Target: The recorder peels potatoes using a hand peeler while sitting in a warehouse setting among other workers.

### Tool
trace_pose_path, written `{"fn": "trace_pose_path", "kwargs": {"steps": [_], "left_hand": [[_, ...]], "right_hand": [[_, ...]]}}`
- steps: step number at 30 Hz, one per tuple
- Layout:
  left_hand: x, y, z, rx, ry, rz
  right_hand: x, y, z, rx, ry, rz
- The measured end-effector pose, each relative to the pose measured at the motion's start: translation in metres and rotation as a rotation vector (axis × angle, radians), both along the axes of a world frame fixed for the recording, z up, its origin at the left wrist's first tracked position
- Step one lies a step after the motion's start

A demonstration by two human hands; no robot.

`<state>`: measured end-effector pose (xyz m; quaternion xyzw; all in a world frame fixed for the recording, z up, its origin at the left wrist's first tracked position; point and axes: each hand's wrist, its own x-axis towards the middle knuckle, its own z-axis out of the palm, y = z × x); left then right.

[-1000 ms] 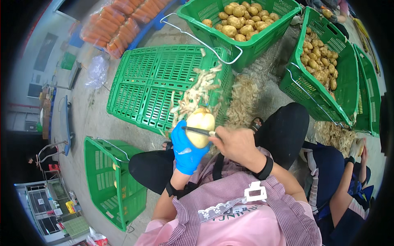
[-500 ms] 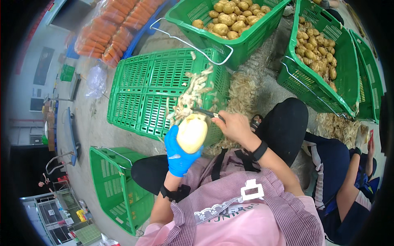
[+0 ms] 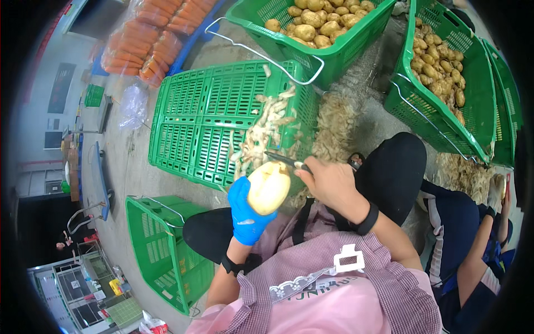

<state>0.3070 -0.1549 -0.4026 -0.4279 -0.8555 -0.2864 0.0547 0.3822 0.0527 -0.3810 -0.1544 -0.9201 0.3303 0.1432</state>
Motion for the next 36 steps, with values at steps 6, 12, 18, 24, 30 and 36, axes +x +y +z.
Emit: {"fn": "trace_pose_path", "kwargs": {"steps": [6,12,18,24,30,36], "left_hand": [[0.002,0.007,0.001,0.017,0.052,-0.013],[0.007,0.009,0.005,-0.028,0.075,-0.013],[0.007,0.013,0.003,0.035,0.173,-0.030],[0.006,0.014,0.000,0.019,0.206,-0.039],[0.007,0.011,-0.003,0.041,0.185,-0.051],[-0.003,0.003,-0.006,0.074,-0.040,0.047]], "right_hand": [[0.015,-0.012,0.023,0.032,0.101,0.126],[0.003,0.028,-0.008,0.083,-0.059,-0.033],[0.005,-0.004,0.014,-0.018,0.009,0.110],[0.004,0.018,0.002,0.004,-0.118,-0.041],[-0.001,0.009,0.007,0.044,-0.129,0.053],[0.006,-0.003,-0.001,-0.196,0.001,0.044]]}}
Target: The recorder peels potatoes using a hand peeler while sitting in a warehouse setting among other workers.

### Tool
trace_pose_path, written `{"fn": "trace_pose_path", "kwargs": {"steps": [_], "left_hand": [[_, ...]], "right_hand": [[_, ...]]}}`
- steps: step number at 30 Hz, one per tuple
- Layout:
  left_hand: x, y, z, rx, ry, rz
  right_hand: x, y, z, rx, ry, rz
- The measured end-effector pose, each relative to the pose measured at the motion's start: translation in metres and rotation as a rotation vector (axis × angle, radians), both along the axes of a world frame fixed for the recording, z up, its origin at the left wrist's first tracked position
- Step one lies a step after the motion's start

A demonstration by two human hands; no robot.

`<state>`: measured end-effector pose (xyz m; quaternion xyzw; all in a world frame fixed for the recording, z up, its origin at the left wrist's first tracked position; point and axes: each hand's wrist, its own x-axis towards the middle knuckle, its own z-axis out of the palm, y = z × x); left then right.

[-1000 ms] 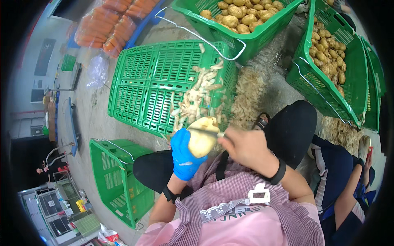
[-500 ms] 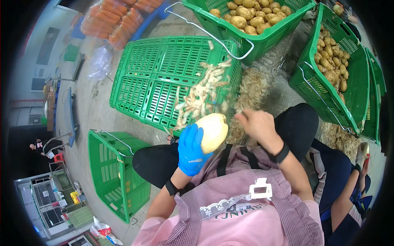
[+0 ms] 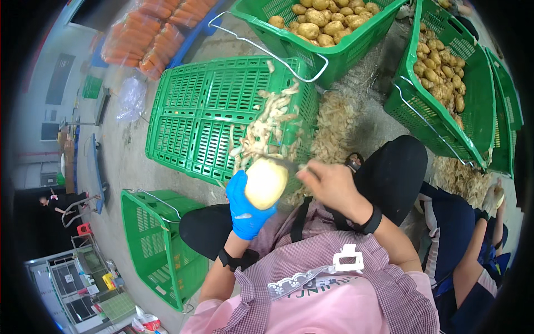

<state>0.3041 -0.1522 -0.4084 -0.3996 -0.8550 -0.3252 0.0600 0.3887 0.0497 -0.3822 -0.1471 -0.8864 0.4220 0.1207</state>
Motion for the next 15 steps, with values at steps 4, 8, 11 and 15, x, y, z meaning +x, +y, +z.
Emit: {"fn": "trace_pose_path", "kwargs": {"steps": [4,8,11,15], "left_hand": [[-0.009,0.000,-0.001,0.034,-0.080,0.009],[-0.019,0.003,-0.001,0.065,-0.160,0.003],[-0.020,0.008,0.013,0.117,-0.310,-0.002],[-0.026,-0.005,0.000,0.189,-0.412,0.002]], "right_hand": [[-0.014,-0.006,-0.015,-0.068,-0.002,0.028],[-0.022,0.013,-0.050,-0.098,-0.129,-0.119],[-0.016,-0.001,-0.027,-0.118,-0.007,-0.074],[-0.024,-0.016,-0.020,-0.133,-0.028,0.027]]}}
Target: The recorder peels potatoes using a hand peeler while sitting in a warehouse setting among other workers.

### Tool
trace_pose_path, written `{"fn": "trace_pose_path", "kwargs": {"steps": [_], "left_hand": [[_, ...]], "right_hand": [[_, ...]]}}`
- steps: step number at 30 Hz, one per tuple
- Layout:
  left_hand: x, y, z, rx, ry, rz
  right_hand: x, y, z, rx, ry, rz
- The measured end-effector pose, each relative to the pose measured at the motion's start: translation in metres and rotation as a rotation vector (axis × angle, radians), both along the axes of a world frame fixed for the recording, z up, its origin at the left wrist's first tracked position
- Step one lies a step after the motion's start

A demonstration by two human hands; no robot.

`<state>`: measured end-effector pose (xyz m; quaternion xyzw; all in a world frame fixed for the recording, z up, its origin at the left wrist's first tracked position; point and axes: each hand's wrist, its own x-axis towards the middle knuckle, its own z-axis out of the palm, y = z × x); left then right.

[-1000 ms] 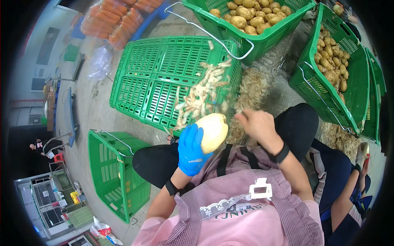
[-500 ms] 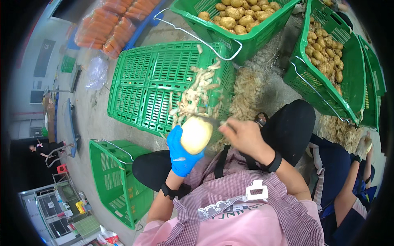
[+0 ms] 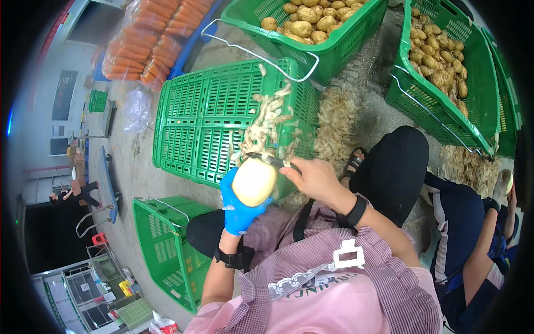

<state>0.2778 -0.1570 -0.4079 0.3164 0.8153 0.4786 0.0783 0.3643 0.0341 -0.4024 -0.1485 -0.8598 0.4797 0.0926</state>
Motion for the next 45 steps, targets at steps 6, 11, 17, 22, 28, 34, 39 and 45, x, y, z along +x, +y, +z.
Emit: {"fn": "trace_pose_path", "kwargs": {"steps": [6,11,17,22,28,34,39,45], "left_hand": [[-0.011,-0.005,-0.001,-0.001,0.007,0.009],[-0.011,-0.009,-0.005,-0.081,0.025,0.005],[-0.012,-0.011,-0.008,-0.015,-0.033,-0.004],[-0.013,-0.009,-0.009,-0.071,0.043,-0.007],[-0.010,-0.012,-0.005,-0.017,-0.030,-0.031],[-0.012,-0.009,-0.008,-0.006,-0.028,-0.033],[-0.011,-0.014,-0.010,0.021,-0.084,-0.038],[-0.002,-0.014,-0.009,0.103,-0.164,-0.007]], "right_hand": [[-0.002,0.011,-0.016,-0.008,-0.004,-0.115],[-0.012,-0.011,-0.001,-0.098,-0.015,-0.004],[-0.010,0.000,-0.019,-0.139,-0.009,-0.126],[-0.015,-0.005,0.005,0.078,0.006,-0.060],[-0.011,-0.003,0.011,0.070,0.066,-0.010],[-0.023,0.024,0.001,0.202,-0.084,-0.021],[-0.019,-0.001,0.031,0.222,0.022,0.128],[-0.009,0.009,0.010,0.177,-0.029,-0.024]]}}
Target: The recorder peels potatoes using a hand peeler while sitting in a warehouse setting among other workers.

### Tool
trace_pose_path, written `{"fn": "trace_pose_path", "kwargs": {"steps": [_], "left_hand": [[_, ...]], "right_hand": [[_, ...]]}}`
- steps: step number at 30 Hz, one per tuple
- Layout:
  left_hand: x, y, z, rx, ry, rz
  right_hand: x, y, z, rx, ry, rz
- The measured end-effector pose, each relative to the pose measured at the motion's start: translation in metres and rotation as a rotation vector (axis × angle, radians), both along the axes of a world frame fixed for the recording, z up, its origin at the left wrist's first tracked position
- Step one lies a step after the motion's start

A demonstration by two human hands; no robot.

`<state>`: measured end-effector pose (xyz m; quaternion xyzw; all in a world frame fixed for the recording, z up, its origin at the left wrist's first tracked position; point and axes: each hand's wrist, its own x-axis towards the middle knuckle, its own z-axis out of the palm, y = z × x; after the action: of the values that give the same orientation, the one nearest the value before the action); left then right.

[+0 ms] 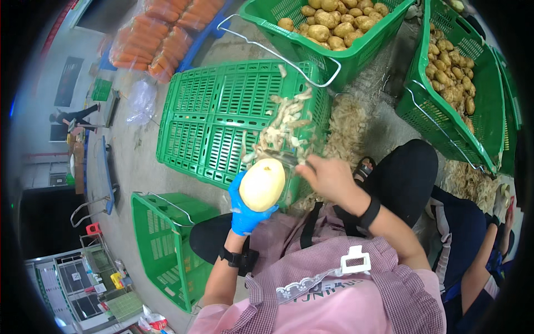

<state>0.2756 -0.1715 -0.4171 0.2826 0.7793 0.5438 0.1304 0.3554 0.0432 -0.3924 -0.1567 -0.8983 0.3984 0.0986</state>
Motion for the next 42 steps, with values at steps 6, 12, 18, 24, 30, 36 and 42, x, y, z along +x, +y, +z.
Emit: {"fn": "trace_pose_path", "kwargs": {"steps": [6,12,18,24,30,36,42], "left_hand": [[-0.007,0.010,0.000,0.016,0.080,-0.038],[-0.009,0.018,0.003,0.038,0.063,-0.009],[-0.022,0.031,0.042,-0.217,0.119,0.033],[-0.016,0.066,0.040,0.031,0.153,0.048],[-0.009,0.082,0.030,0.144,0.116,0.080],[-0.020,0.068,0.072,-0.163,-0.020,-0.194],[-0.017,0.069,0.049,-0.329,-0.010,-0.162]], "right_hand": [[-0.011,-0.003,0.003,-0.003,-0.022,0.039],[-0.012,0.019,-0.023,0.059,-0.071,-0.146],[-0.027,0.014,0.001,-0.304,0.221,-0.099],[-0.029,-0.008,-0.024,-0.592,0.264,-0.153],[-0.024,-0.007,-0.040,-0.870,0.120,-0.212],[0.005,-0.013,-0.032,-0.557,0.297,-0.070],[0.014,-0.009,-0.026,-0.590,0.161,-0.229]]}}
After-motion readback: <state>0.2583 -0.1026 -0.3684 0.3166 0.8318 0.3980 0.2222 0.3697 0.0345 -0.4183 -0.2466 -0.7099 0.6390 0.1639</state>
